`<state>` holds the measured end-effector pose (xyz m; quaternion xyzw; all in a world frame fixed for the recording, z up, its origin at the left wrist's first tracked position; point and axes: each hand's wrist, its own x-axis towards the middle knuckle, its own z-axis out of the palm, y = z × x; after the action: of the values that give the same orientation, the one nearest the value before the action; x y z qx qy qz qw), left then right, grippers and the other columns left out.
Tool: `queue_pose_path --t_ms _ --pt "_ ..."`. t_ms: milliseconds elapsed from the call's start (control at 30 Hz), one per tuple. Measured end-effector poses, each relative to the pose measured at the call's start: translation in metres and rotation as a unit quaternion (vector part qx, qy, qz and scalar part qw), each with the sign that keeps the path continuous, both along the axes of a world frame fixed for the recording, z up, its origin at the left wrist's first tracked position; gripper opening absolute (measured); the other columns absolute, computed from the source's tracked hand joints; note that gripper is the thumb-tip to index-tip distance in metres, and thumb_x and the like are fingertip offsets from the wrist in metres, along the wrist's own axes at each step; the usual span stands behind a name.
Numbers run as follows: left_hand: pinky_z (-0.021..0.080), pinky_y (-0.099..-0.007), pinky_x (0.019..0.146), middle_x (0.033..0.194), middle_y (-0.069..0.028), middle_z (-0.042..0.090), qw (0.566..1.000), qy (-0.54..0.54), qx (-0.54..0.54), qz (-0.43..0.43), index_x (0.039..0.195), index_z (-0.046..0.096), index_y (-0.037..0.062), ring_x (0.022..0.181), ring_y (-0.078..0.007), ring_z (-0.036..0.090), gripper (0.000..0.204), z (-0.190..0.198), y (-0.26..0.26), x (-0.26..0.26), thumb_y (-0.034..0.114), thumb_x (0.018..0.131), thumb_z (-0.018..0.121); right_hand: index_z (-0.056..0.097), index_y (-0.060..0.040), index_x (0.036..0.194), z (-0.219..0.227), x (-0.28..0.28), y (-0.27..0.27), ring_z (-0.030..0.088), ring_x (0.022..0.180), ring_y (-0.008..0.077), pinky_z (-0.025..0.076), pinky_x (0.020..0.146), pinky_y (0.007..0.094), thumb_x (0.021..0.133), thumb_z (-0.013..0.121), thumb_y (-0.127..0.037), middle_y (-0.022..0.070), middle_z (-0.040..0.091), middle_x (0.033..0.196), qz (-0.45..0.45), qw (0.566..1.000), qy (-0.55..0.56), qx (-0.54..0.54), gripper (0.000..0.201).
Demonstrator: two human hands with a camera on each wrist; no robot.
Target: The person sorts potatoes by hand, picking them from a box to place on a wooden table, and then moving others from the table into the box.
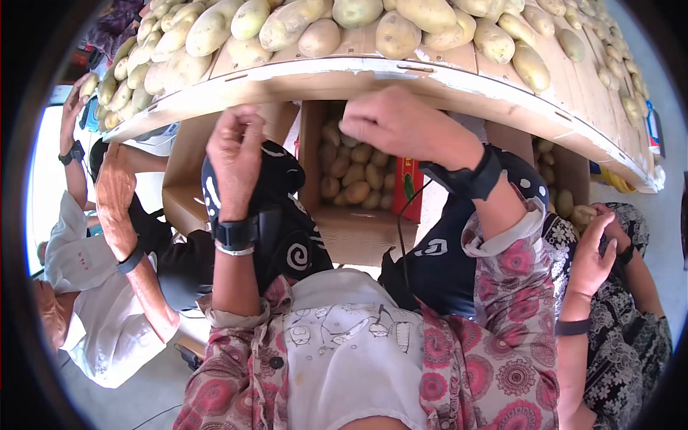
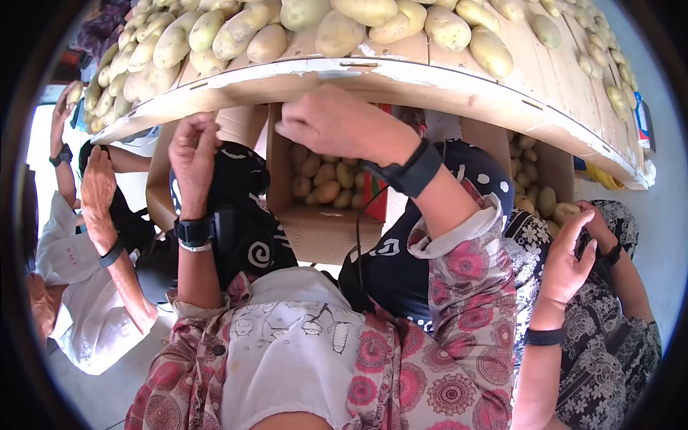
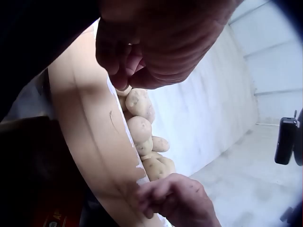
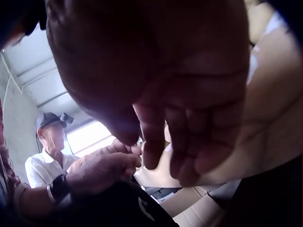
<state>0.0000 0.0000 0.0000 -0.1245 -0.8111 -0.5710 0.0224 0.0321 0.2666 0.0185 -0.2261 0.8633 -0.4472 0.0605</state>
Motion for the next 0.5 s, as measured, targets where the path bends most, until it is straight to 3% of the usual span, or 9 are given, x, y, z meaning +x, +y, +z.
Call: queue_pose_path --t_ms 67,100,167,233,300,367,400,433,500 --pt "0.044 -0.0184 0.063 0.086 -0.0016 0.060 0.995 -0.080 0.040 -0.051 0.102 0.056 0.0027 0.073 -0.0070 0.056 0.015 -0.010 0.012 0.000 0.003 0.088 0.051 0.057 -0.0030 0.065 -0.035 -0.005 -0.005 0.057 0.071 0.0339 0.045 0.068 0.0381 0.077 0.053 -0.013 0.0157 0.056 0.071 0.102 0.976 0.118 0.150 0.016" --pt "0.045 -0.0213 0.068 0.091 -0.0034 0.059 0.978 -0.198 0.028 -0.058 0.107 0.055 0.0020 0.081 -0.0095 0.056 0.021 -0.026 0.015 0.006 0.006 0.086 0.054 0.057 -0.0030 0.065 -0.056 0.003 -0.006 0.057 0.071 0.0339 0.045 0.068 0.0381 0.077 0.053 -0.013 0.0157 0.056 0.071 0.106 0.980 0.093 0.139 0.016" --pt "0.045 -0.0254 0.075 0.097 -0.0064 0.058 0.968 -0.245 -0.009 -0.057 0.111 0.053 0.0014 0.092 -0.0121 0.056 0.029 -0.064 0.031 -0.003 0.007 0.083 0.056 0.056 -0.0012 0.066 -0.082 0.002 0.003 0.056 0.070 0.0350 0.045 0.067 0.0407 0.075 0.051 -0.010 0.0150 0.057 0.073 0.054 0.965 -0.026 0.254 0.014" --pt "0.045 -0.0276 0.079 0.103 -0.0082 0.057 0.954 -0.298 -0.016 -0.026 0.113 0.053 0.0008 0.096 -0.0152 0.055 0.032 -0.107 0.043 -0.021 0.006 0.082 0.055 0.056 0.0004 0.068 -0.088 -0.006 0.006 0.056 0.072 0.0354 0.045 0.069 0.0429 0.073 0.050 -0.007 0.0165 0.058 0.075 0.080 0.964 0.029 0.250 0.010" --pt "0.044 -0.0299 0.082 0.108 -0.0101 0.057 0.934 -0.357 -0.024 0.008 0.115 0.052 0.0003 0.101 -0.0183 0.054 0.035 -0.140 0.049 -0.029 0.005 0.081 0.053 0.057 0.0010 0.073 -0.067 -0.008 0.003 0.056 0.078 0.0355 0.045 0.071 0.0431 0.072 0.049 -0.004 0.0185 0.058 0.078 0.007 0.981 -0.013 0.195 0.009" --pt "0.046 -0.0376 0.079 0.106 -0.0185 0.061 0.950 -0.268 -0.161 0.015 0.118 0.053 0.0008 0.097 -0.0304 0.059 0.039 -0.172 0.056 -0.038 0.012 0.080 0.052 0.056 0.0011 0.074 -0.068 -0.011 0.003 0.056 0.081 0.0354 0.046 0.073 0.0428 0.071 0.049 -0.004 0.0193 0.058 0.080 -0.010 0.973 -0.055 0.223 0.009" --pt "0.044 -0.0417 0.085 0.108 -0.0250 0.058 0.943 -0.140 -0.290 -0.085 0.117 0.052 0.0003 0.101 -0.0379 0.056 0.042 -0.238 0.031 -0.063 0.021 0.081 0.052 0.055 0.0012 0.076 -0.070 -0.013 0.002 0.056 0.084 0.0354 0.046 0.074 0.0425 0.071 0.048 -0.003 0.0201 0.058 0.081 -0.026 0.964 -0.096 0.247 0.010" --pt "0.044 -0.0417 0.085 0.108 -0.0250 0.058 0.943 -0.138 -0.291 -0.088 0.117 0.052 0.0003 0.101 -0.0379 0.056 0.042 -0.241 0.032 -0.070 0.021 0.081 0.052 0.055 0.0012 0.076 -0.073 -0.013 0.000 0.056 0.084 0.0354 0.046 0.074 0.0425 0.071 0.048 -0.003 0.0201 0.058 0.081 -0.030 0.964 -0.096 0.246 0.010" --pt "0.043 -0.0435 0.087 0.105 -0.0269 0.058 0.923 -0.002 -0.355 -0.148 0.119 0.051 0.0006 0.101 -0.0405 0.054 0.046 -0.248 0.041 -0.074 0.027 0.081 0.051 0.054 0.0016 0.078 -0.082 -0.005 -0.001 0.056 0.086 0.0356 0.046 0.076 0.0419 0.071 0.048 -0.002 0.0203 0.059 0.083 -0.014 0.978 -0.059 0.201 0.011"
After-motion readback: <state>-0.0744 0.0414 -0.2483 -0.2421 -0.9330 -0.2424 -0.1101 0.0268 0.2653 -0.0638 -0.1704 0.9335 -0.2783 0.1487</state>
